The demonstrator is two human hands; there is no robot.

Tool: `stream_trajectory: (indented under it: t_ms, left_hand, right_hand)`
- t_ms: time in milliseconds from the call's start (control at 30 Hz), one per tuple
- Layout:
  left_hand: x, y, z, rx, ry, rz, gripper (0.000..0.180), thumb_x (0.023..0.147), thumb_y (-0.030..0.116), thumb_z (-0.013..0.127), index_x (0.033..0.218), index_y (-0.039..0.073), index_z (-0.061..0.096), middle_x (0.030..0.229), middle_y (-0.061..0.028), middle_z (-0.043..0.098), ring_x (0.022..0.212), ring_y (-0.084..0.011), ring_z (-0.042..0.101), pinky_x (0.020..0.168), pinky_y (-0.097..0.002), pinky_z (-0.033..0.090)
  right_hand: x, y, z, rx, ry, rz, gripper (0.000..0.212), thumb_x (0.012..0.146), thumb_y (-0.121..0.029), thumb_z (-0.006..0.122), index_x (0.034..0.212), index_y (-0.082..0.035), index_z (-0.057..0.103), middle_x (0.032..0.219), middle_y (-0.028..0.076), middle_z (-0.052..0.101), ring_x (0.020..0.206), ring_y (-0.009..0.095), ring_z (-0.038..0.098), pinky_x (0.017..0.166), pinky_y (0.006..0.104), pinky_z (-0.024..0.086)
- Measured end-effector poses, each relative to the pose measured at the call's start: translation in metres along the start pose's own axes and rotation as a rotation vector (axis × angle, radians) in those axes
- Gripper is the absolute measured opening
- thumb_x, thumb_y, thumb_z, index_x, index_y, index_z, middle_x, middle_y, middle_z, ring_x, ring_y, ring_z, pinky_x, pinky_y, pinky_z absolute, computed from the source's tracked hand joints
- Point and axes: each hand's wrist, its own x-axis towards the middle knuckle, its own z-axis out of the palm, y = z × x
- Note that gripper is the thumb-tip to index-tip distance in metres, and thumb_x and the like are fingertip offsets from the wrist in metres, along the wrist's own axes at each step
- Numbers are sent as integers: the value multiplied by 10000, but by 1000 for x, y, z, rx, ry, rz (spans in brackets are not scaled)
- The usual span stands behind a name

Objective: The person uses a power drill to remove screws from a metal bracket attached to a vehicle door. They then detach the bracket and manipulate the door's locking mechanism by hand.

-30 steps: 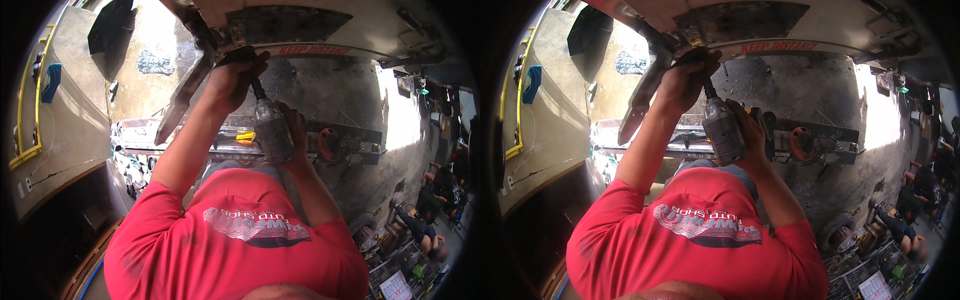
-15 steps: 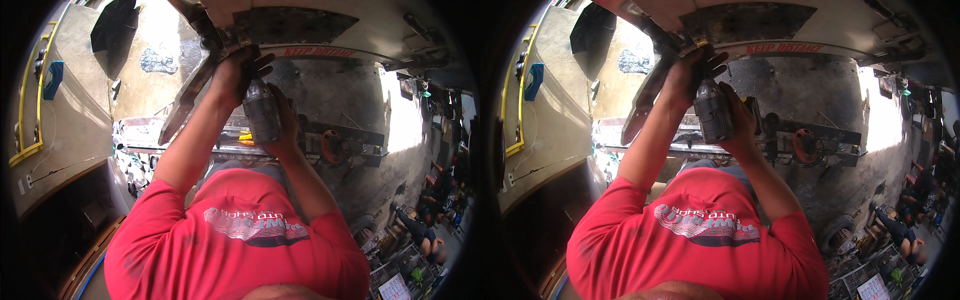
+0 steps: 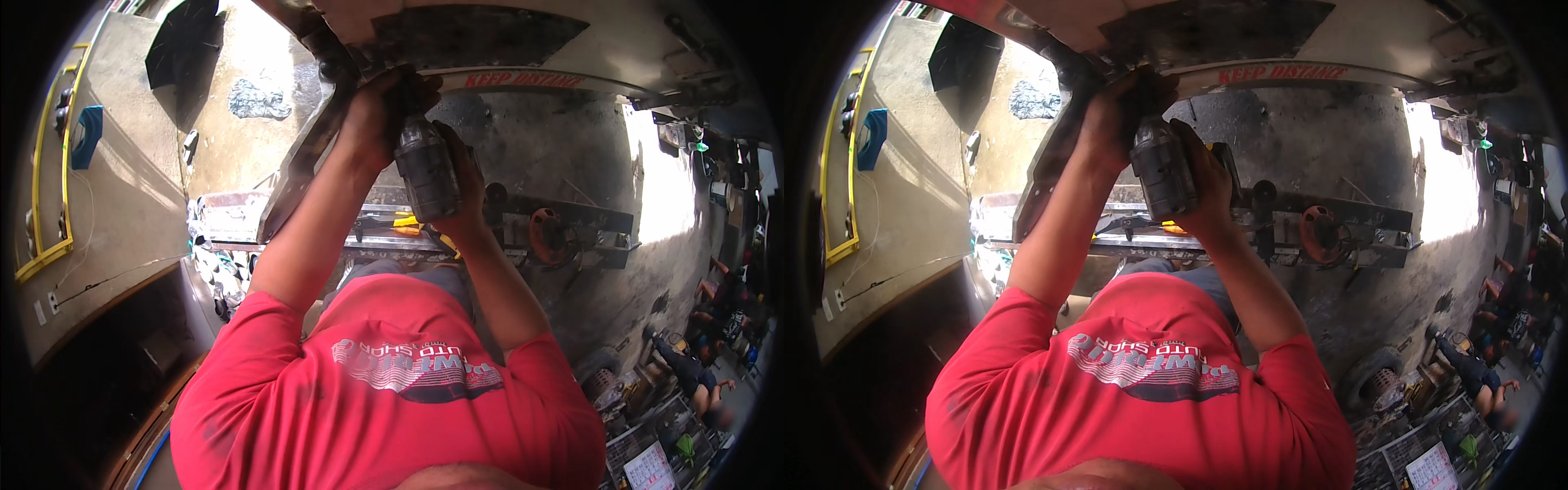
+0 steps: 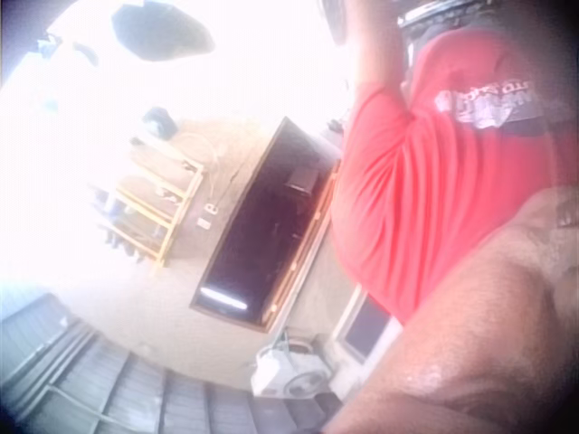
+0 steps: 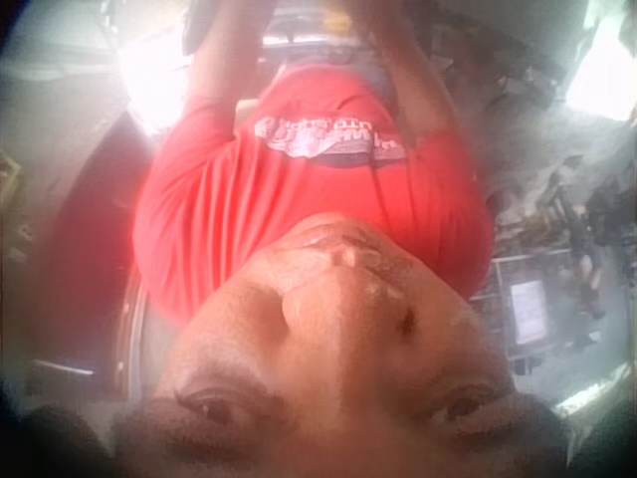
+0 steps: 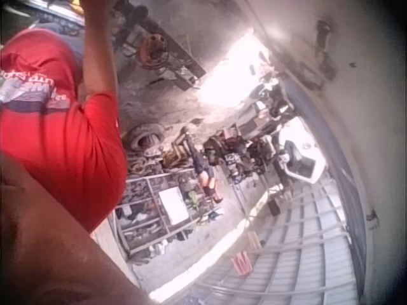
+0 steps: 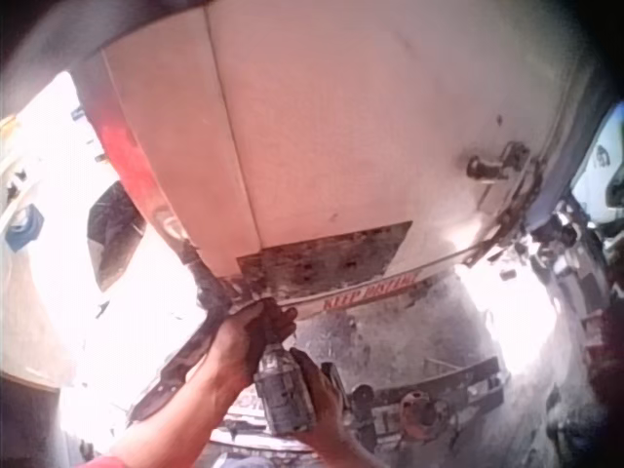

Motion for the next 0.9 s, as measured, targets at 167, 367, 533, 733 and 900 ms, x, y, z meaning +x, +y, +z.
stream_trajectory:
  t_ms: [167, 367, 533, 733, 900]
  left_hand:
    - [4, 0, -2, -45, -24, 7, 295, 1041, 232, 490, 1152, -35, 550, 1149, -206, 648, 1176, -362, 638, 1049, -456, 502]
    - [2, 3, -3, -83, -68, -37, 280, 1038, 228, 496, 1182, -7, 547, 1080, -141, 637, 1145, -340, 655, 972, -458, 539]
    - [-7, 3, -4, -10, -8, -103, 286, 1001, 223, 576, 1216, 35, 549, 1038, -123, 638, 961, -297, 686, 823, -452, 573]
    - [-8, 1, 1, 126, 10, -71, 248, 956, 184, 673, 1144, 45, 588, 920, -111, 658, 836, -274, 691, 762, -412, 590]
    - [-4, 0, -1, 129, 3, -108, 170, 953, 163, 691, 1052, 55, 604, 836, -89, 657, 809, -262, 693, 761, -387, 595]
  right_hand:
    - [4, 0, -1, -20, -2, -40, 757, 765, -116, 813, 1438, 20, 494, 1245, 198, 681, 1074, 322, 701, 926, 400, 552]
    - [4, 1, 4, 5, -3, -23, 762, 761, -140, 824, 1436, -8, 496, 1224, 179, 694, 1034, 313, 717, 885, 393, 568]
    - [6, 1, 7, -6, 12, -12, 744, 752, -144, 832, 1414, -35, 511, 1183, 161, 707, 1002, 312, 723, 855, 394, 576]
    - [3, 10, 10, 29, 11, 43, 739, 733, -145, 840, 1394, -44, 523, 1144, 161, 707, 987, 323, 720, 850, 403, 576]
    - [6, 6, 6, 34, -24, 103, 745, 721, -141, 842, 1390, -56, 526, 1134, 153, 703, 1018, 319, 709, 844, 404, 571]
